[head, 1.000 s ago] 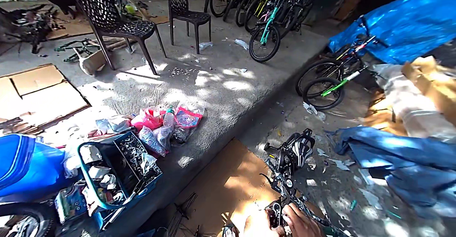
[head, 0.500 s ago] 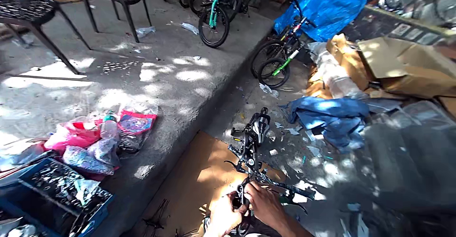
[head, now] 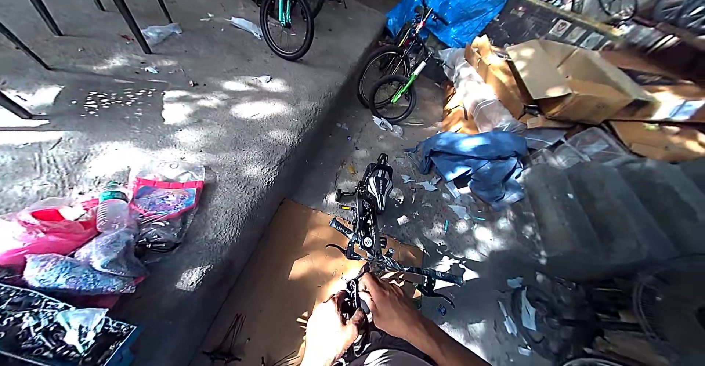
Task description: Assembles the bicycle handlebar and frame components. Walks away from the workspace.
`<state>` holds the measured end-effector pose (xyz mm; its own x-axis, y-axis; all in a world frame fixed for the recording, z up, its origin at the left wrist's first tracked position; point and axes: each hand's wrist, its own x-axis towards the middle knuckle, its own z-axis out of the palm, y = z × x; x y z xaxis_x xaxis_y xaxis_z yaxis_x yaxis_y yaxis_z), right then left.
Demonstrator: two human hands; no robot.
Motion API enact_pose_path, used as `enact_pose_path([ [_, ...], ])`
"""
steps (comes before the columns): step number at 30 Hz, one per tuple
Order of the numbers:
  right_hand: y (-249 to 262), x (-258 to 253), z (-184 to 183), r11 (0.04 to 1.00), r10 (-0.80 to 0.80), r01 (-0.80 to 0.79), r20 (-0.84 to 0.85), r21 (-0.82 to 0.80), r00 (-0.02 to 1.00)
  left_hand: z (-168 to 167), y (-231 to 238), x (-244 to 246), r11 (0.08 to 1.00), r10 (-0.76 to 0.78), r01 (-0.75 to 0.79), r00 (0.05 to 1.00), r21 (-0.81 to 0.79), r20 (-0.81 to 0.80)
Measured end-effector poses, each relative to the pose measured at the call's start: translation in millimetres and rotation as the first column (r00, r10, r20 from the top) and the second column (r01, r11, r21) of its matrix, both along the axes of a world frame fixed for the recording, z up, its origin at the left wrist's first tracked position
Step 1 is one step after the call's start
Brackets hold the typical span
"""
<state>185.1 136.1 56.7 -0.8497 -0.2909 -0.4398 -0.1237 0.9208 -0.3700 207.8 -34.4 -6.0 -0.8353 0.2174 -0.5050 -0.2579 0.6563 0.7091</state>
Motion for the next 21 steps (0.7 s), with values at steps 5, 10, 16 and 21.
enact_pose_path([
  [5,7,-3,-3,0.997,-0.061,0.061,-0.002,-0.037,0.998,-4,-4,-2,0.997,-0.025,0.023,1.000,0.077,0.016],
  [10,3,-2,1,0.999,0.030,-0.029,-0.007,0.037,1.000,-8,-2,-1,0.995,-0.015,0.014,1.000,0.095,0.009],
  [16,8,1,0,0.999,0.003,-0.005,-0.060,-0.032,0.998,-3,3,-3,0.999,-0.005,0.005,1.000,0.050,-0.004],
  [21,10,2,-2,0.999,-0.012,0.014,-0.057,0.030,0.998,2,4,-1,0.999,-0.033,0.033,0.999,0.012,0.010],
])
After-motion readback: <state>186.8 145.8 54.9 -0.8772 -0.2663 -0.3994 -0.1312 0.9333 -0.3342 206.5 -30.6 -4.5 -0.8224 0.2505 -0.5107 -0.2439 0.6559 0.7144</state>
